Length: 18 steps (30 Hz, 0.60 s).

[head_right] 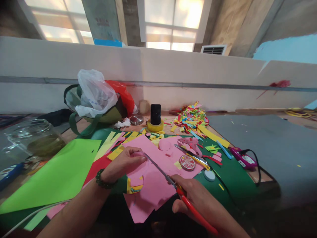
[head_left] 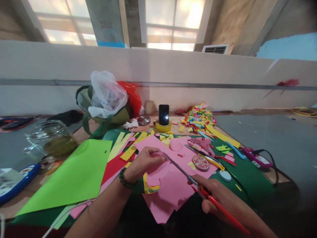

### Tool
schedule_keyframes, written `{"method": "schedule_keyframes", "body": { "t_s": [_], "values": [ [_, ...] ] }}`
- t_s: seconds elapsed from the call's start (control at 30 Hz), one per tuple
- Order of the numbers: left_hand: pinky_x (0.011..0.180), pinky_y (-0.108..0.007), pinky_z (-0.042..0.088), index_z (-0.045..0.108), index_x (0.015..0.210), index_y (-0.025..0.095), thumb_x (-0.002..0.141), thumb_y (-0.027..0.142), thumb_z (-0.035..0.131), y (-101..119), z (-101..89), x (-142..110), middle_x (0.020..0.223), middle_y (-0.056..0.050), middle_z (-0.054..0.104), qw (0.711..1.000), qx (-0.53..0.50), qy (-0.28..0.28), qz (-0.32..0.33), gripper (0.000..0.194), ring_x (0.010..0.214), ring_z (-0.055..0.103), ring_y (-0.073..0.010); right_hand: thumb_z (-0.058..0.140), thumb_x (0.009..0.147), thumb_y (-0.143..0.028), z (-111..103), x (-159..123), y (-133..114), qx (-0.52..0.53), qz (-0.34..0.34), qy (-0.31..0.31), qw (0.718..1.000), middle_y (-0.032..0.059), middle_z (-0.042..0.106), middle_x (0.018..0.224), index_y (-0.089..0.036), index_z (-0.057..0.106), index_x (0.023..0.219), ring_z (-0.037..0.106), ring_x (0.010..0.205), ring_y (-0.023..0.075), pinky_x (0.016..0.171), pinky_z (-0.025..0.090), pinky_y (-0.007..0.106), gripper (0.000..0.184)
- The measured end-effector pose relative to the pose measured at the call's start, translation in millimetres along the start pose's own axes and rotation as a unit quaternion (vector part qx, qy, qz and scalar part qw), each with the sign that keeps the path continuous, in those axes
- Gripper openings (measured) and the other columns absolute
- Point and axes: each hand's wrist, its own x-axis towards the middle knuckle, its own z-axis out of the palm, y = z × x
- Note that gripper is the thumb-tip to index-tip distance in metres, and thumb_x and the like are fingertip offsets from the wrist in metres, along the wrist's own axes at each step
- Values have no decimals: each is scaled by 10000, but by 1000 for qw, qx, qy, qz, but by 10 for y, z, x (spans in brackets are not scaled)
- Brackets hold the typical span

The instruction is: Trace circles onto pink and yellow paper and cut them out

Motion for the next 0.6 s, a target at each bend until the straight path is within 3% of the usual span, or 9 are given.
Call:
{"method": "schedule_keyframes", "body": {
  "t_s": [0.37, 0.6],
  "values": [
    [483, -197, 340, 719, 705, 119, 578, 408, 800, -23, -15, -3, 615, -8, 620, 1000, -20, -16, 6, 327, 528, 488, -83, 248, 566, -983, -13, 0, -7, 58, 24, -16, 998, -56, 352, 588, -158, 615, 894, 277, 530, 108, 485, 239, 232, 962],
    [471, -195, 317, 682, 646, 120, 598, 417, 784, -27, -28, 0, 580, 3, 580, 999, 4, -34, 10, 318, 512, 456, -73, 245, 588, -971, 3, -28, 4, -3, 13, 9, 1000, -4, 508, 652, -153, 640, 1049, 413, 580, 155, 532, 331, 245, 1019]
  ]
}}
